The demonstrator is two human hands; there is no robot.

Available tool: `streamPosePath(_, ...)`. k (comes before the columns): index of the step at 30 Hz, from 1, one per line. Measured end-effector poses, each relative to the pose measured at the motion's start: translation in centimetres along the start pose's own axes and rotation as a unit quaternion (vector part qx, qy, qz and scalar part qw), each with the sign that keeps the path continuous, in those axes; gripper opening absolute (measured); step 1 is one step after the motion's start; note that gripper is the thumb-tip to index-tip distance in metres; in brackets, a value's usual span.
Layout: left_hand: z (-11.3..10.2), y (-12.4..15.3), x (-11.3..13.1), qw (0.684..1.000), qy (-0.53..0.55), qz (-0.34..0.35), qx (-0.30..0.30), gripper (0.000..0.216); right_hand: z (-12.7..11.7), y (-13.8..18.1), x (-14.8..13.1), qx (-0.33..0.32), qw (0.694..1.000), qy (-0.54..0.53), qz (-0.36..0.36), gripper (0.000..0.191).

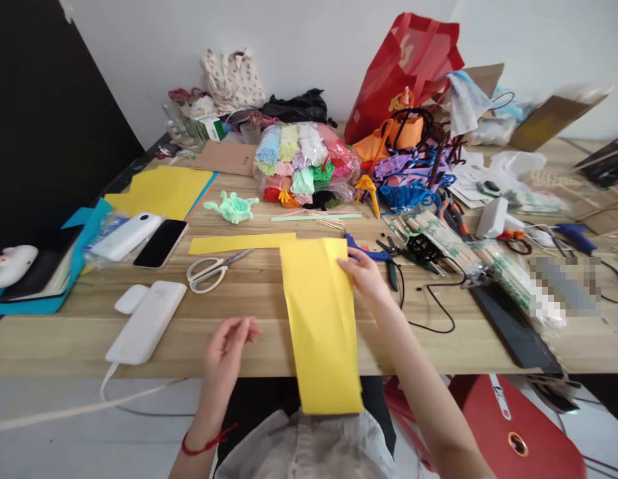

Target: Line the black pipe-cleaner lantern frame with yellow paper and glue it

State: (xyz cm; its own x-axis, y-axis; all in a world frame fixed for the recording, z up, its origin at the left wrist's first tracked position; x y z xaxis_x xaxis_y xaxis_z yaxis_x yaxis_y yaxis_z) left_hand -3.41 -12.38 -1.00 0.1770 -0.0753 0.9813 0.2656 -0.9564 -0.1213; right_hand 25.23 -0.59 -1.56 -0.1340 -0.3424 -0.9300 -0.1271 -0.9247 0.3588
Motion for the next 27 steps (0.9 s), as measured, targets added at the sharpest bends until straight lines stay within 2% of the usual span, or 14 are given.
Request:
streamPosePath(3, -0.7, -1.3, 0.1, 0.997, -0.039, 0.056, 0.031, 0.033, 1.8, -0.4, 2.3, 0.001, 0.996, 0.087, -0.017, 0.044)
streamPosePath(5, -0.5, -1.9, 0.5, 0.993, -0.073, 0.091, 0.004, 0.035, 2.8, -0.3, 3.3, 0.001, 0.989, 0.143, -0.043, 0.049)
streamPosePath(7, 0.5, -2.6, 0.9, 0.984, -0.116, 0.123, -0.051, 0.038, 3.6, 0.0, 3.7, 0.002, 0.978, 0.198, -0.073, 0.052)
streamPosePath(9, 2.3, -3.5, 0.9, 0.967, -0.163, 0.157, -0.116, 0.034, 4.3, 0.1, 3.8, 0.010, 0.963, 0.251, -0.099, 0.047)
streamPosePath(12, 5.8, -4.9, 0.0, 0.925, -0.218, 0.223, -0.219, 0.017, 4.9, 0.3, 3.7, 0.030, 0.937, 0.325, -0.125, 0.033)
streamPosePath(14, 7.8, -5.7, -1.1, 0.895, -0.254, 0.254, -0.265, 0.020, 5.1, 0.3, 3.7, 0.041, 0.920, 0.367, -0.133, 0.027)
streamPosePath(18, 9.8, -6.5, -2.7, 0.849, -0.332, 0.289, -0.293, 0.041, 5.0, 0.0, 3.7, 0.060, 0.890, 0.429, -0.142, 0.023)
streamPosePath(23, 9.7, -6.7, -2.9, 0.807, -0.395, 0.317, -0.305, 0.046, 4.9, -1.0, 3.7, 0.078, 0.870, 0.458, -0.163, 0.024)
streamPosePath(27, 9.8, -6.4, -2.9, 0.793, -0.419, 0.324, -0.301, 0.046, 5.1, -1.5, 3.8, 0.084, 0.862, 0.467, -0.181, 0.026)
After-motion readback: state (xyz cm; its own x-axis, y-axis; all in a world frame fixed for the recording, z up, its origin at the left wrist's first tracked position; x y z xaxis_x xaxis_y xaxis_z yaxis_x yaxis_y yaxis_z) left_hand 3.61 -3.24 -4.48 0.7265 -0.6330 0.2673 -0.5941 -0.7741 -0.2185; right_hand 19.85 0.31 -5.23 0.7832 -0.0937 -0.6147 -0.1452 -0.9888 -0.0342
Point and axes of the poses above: each hand's wrist, its own y-axis away from the middle knuckle, its own z-axis out of the palm, x = y × z, the point moved 1 cm from there along -y, towards the middle knuckle, and after that the axes turned 11 degrees about z, right-handed, at the moved point
